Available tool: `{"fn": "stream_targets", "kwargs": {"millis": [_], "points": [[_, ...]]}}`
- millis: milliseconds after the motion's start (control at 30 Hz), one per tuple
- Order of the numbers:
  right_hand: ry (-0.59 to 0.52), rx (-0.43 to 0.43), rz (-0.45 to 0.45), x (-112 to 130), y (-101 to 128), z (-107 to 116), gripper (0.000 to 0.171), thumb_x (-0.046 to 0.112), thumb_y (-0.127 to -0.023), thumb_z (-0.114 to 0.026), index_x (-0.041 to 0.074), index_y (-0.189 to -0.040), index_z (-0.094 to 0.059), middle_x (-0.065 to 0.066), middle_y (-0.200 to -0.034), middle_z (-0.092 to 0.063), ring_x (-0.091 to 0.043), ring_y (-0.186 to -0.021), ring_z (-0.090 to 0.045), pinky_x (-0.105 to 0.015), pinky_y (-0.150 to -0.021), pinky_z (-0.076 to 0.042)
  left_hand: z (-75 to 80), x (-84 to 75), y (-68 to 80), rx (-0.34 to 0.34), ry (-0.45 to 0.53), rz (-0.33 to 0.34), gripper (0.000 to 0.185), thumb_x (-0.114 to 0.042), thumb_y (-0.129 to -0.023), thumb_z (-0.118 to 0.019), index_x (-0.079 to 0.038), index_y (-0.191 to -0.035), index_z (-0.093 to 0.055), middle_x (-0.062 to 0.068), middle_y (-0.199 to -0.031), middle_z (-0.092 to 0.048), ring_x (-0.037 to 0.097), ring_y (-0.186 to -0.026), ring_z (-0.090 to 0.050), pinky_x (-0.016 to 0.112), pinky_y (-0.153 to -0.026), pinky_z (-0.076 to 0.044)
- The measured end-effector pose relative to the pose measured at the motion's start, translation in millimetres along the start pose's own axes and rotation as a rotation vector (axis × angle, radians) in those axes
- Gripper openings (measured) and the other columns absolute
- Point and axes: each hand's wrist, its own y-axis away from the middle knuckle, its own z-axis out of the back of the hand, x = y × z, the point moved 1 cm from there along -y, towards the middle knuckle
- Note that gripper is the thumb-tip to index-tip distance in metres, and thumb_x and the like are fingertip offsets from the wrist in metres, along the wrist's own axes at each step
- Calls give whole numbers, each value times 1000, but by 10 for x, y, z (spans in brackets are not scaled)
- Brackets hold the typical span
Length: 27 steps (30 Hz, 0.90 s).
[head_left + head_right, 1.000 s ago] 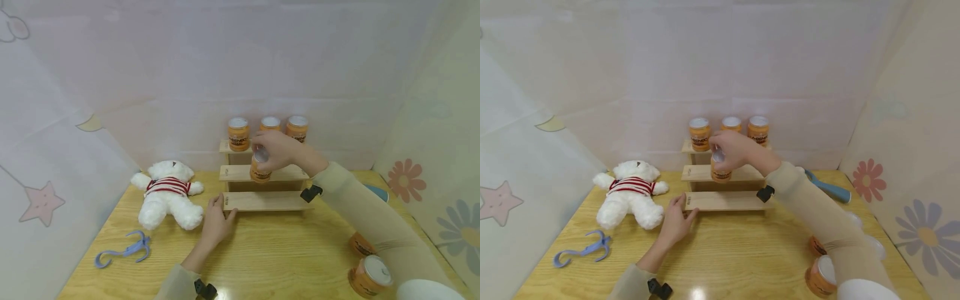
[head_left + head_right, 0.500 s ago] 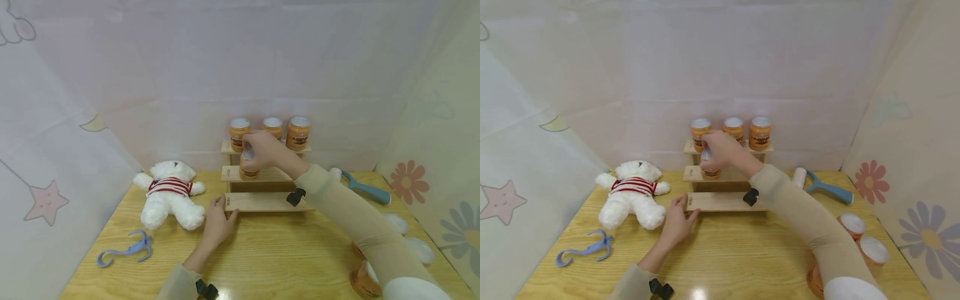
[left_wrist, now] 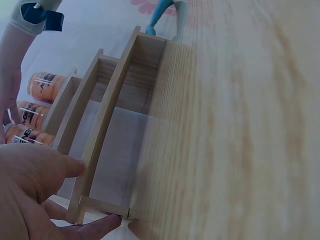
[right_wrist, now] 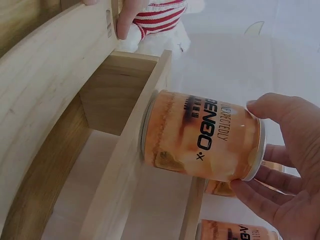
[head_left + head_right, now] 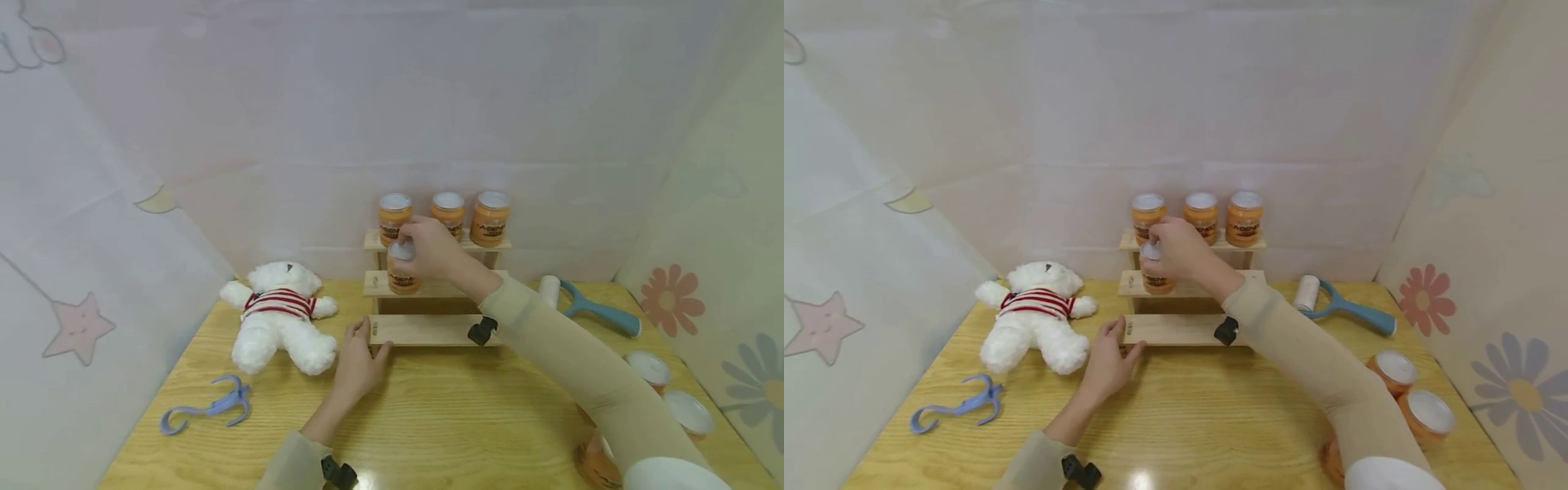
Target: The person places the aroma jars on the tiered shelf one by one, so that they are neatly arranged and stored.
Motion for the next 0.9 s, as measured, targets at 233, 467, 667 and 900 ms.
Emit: {"fn": "stream_targets", "kwargs": {"millis": [233, 467, 667, 900], "points": [[-55, 31, -31, 15, 41, -35, 38, 33, -88, -87, 3, -108, -76, -12, -112, -69, -26, -100, -71, -38, -82, -64, 22, 6, 5, -14, -8, 2, 76, -26, -103, -72, 18, -155, -38, 38, -153, -47, 50, -143, -50, 58, -116, -49], [-81, 0, -24, 28, 32, -105, 38, 33, -88, -87, 4, -110, -77, -12, -115, -70, -26, -102, -70, -36, -82, -65, 18, 2, 5, -12, 3, 3, 78, -26, -103, -72, 17, -156, -36, 37, -155, -45, 49, -145, -48, 58, -116, -48], [-64, -38, -7, 61, 29, -140, 38, 34, -89, -86, 4, -110, -78, -10, -110, -70, -25, -97, -69, -34, -82, -64, 22, 13, 3, -2, 8, 7, 78, -28, -103, -71, 15, -158, -35, 36, -156, -45, 49, -146, -48, 58, -116, -49], [-59, -49, -2, 67, 26, -147, 40, 35, -89, -87, 3, -112, -78, -10, -110, -70, -25, -98, -70, -35, -83, -64, 28, 24, 1, 4, 12, 14, 78, -28, -104, -71, 14, -159, -34, 35, -157, -44, 48, -146, -48, 58, -116, -49]]}}
